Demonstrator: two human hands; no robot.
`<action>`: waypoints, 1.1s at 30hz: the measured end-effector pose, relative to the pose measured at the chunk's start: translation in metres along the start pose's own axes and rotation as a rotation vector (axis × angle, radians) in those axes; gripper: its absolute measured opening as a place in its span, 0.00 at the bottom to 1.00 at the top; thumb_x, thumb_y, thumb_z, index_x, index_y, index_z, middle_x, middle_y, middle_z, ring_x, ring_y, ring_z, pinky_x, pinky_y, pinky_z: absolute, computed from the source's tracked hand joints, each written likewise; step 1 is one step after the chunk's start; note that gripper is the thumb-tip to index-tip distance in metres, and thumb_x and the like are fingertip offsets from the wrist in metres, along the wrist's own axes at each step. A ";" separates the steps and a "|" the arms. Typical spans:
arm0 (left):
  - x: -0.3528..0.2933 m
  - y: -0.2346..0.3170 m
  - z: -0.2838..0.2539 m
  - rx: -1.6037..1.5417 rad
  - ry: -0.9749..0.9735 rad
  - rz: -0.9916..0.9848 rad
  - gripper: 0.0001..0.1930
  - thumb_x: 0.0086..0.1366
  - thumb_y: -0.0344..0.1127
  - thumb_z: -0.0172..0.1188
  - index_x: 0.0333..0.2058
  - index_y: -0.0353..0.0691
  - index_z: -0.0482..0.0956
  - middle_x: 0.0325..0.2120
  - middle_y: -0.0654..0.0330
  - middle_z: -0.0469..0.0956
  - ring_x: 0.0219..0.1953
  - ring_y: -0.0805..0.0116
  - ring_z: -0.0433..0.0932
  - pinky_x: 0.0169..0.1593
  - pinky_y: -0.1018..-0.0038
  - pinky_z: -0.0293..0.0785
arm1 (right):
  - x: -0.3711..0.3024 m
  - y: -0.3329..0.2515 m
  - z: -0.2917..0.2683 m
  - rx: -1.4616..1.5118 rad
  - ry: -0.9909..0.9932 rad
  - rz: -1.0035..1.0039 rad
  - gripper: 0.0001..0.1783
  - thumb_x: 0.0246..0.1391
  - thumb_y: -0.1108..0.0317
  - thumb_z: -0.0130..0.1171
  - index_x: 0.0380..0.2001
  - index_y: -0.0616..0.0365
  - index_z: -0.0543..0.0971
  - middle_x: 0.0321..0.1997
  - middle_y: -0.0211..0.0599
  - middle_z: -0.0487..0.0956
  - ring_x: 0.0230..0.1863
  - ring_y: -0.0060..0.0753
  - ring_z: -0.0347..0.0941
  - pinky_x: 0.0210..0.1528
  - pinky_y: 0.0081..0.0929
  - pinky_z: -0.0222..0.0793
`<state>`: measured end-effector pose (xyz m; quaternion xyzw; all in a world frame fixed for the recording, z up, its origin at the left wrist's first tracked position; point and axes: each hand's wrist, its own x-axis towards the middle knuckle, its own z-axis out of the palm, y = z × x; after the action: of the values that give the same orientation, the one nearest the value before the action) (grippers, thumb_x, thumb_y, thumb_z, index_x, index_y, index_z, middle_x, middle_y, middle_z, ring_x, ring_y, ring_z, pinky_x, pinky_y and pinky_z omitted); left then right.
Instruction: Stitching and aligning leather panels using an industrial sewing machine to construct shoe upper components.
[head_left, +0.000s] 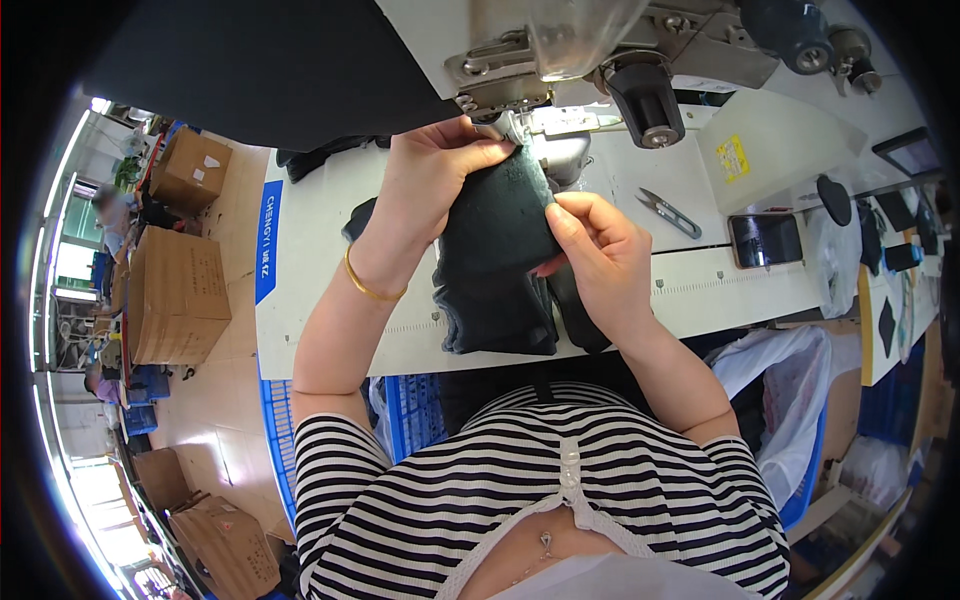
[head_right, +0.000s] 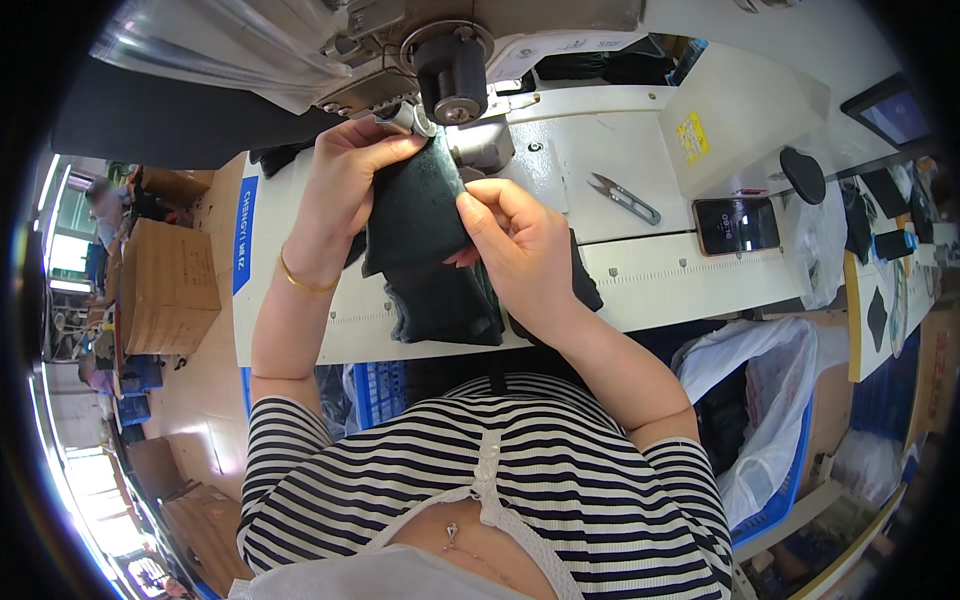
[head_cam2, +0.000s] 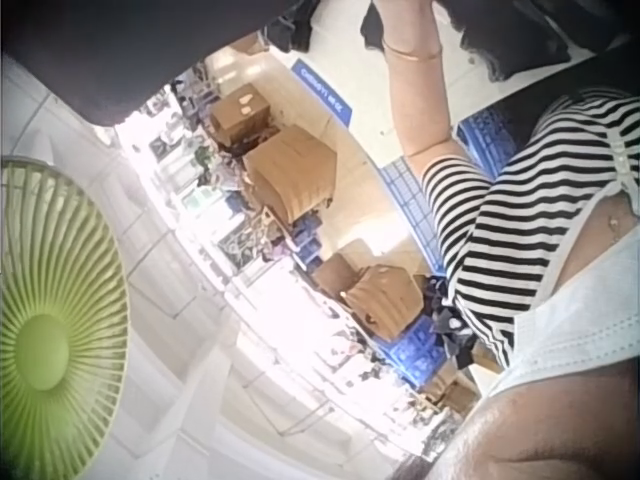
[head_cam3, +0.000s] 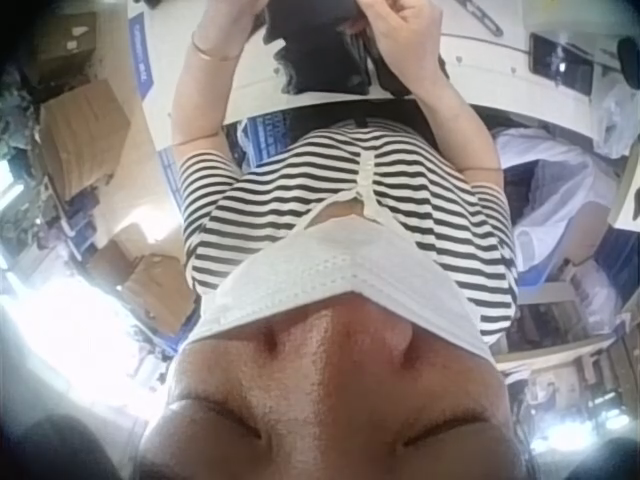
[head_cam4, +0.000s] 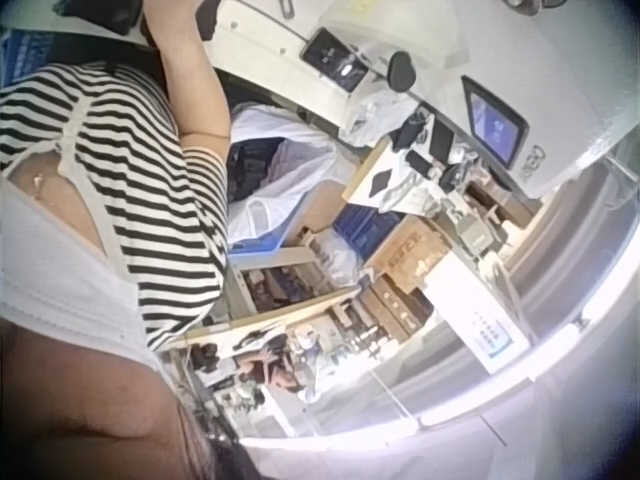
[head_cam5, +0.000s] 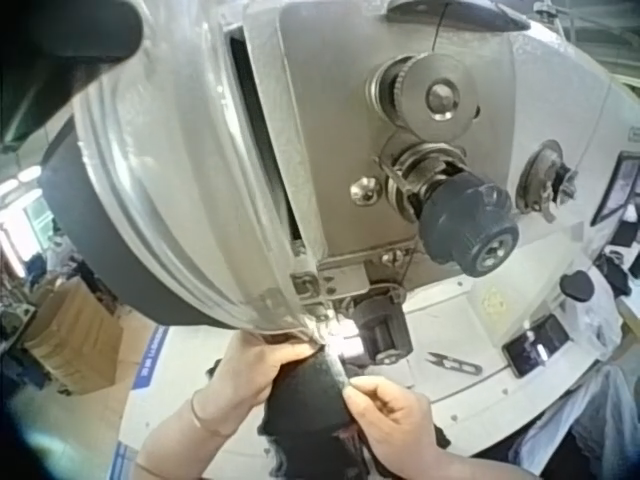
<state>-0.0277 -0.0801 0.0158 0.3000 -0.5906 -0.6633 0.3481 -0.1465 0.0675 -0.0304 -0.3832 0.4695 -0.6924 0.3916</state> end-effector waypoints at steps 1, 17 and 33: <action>0.002 0.000 -0.001 0.000 -0.001 -0.002 0.02 0.56 0.20 0.64 0.28 0.32 0.82 0.27 0.58 0.82 0.29 0.75 0.78 0.36 0.80 0.75 | 0.000 0.000 0.001 0.007 0.005 0.003 0.12 0.65 0.68 0.54 0.42 0.68 0.78 0.27 0.35 0.82 0.26 0.21 0.79 0.28 0.17 0.76; 0.002 0.007 -0.010 0.158 -0.086 -0.013 0.09 0.56 0.24 0.67 0.37 0.31 0.82 0.31 0.60 0.82 0.33 0.75 0.78 0.41 0.79 0.75 | -0.009 -0.006 -0.007 -0.034 -0.077 0.111 0.11 0.64 0.70 0.53 0.39 0.69 0.78 0.28 0.37 0.80 0.26 0.25 0.80 0.28 0.17 0.75; 0.005 0.015 -0.011 0.143 -0.105 -0.095 0.09 0.55 0.22 0.67 0.36 0.31 0.81 0.33 0.57 0.82 0.36 0.72 0.80 0.45 0.77 0.75 | -0.011 -0.005 -0.003 -0.087 -0.073 0.040 0.11 0.65 0.70 0.52 0.40 0.69 0.78 0.26 0.36 0.80 0.26 0.24 0.80 0.29 0.17 0.76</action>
<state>-0.0196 -0.0916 0.0298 0.3166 -0.6390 -0.6502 0.2622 -0.1454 0.0799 -0.0283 -0.4156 0.4922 -0.6488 0.4051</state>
